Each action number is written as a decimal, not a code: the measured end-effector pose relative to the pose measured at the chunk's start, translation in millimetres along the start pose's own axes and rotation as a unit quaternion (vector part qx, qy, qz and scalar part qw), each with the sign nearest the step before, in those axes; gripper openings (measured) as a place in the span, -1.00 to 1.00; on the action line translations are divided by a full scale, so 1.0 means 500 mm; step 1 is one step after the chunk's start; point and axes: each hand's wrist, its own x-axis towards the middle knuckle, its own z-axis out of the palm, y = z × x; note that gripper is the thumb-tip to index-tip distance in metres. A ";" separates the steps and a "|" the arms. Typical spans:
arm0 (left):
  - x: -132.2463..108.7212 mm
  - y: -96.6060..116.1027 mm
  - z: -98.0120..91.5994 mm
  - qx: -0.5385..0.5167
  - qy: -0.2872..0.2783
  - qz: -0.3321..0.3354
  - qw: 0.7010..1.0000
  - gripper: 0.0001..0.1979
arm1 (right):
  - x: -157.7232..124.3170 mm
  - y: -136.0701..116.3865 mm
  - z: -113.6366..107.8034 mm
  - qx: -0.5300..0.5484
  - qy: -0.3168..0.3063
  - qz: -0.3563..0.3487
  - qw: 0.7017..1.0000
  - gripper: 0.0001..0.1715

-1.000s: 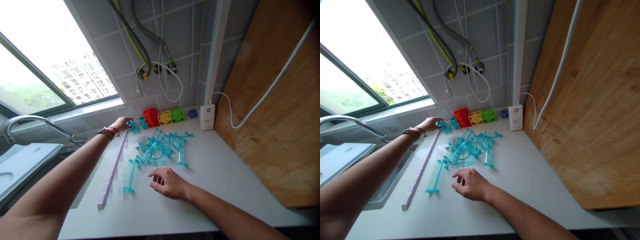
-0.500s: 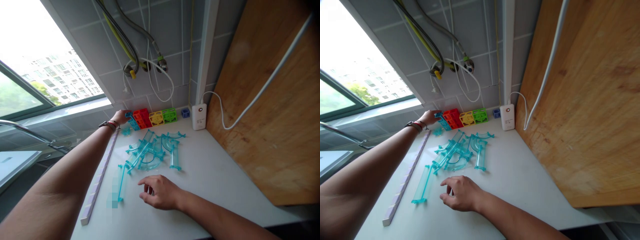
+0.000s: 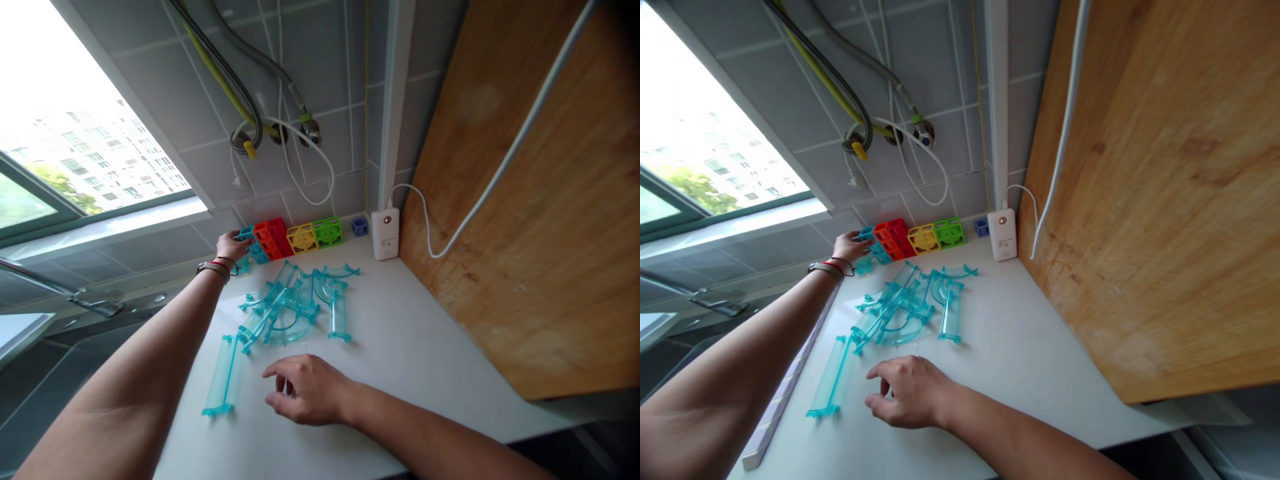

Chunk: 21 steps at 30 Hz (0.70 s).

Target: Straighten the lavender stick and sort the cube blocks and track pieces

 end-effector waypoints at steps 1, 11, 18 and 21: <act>0.000 -0.003 0.002 -0.008 -0.004 0.000 1.000 -0.33 | 0.000 0.000 0.001 -0.001 -0.001 0.000 1.000 -0.49; 0.005 -0.008 0.013 0.000 0.014 -0.008 1.000 -0.49 | 0.004 0.006 0.013 -0.010 -0.006 -0.006 1.000 -0.48; -0.002 -0.007 0.024 0.045 0.015 -0.011 0.999 -0.44 | 0.007 0.004 0.003 -0.008 -0.007 0.000 1.000 -0.51; -0.007 -0.003 0.026 0.083 0.012 -0.002 0.997 -0.44 | 0.007 0.002 0.001 -0.008 -0.007 -0.001 1.000 -0.52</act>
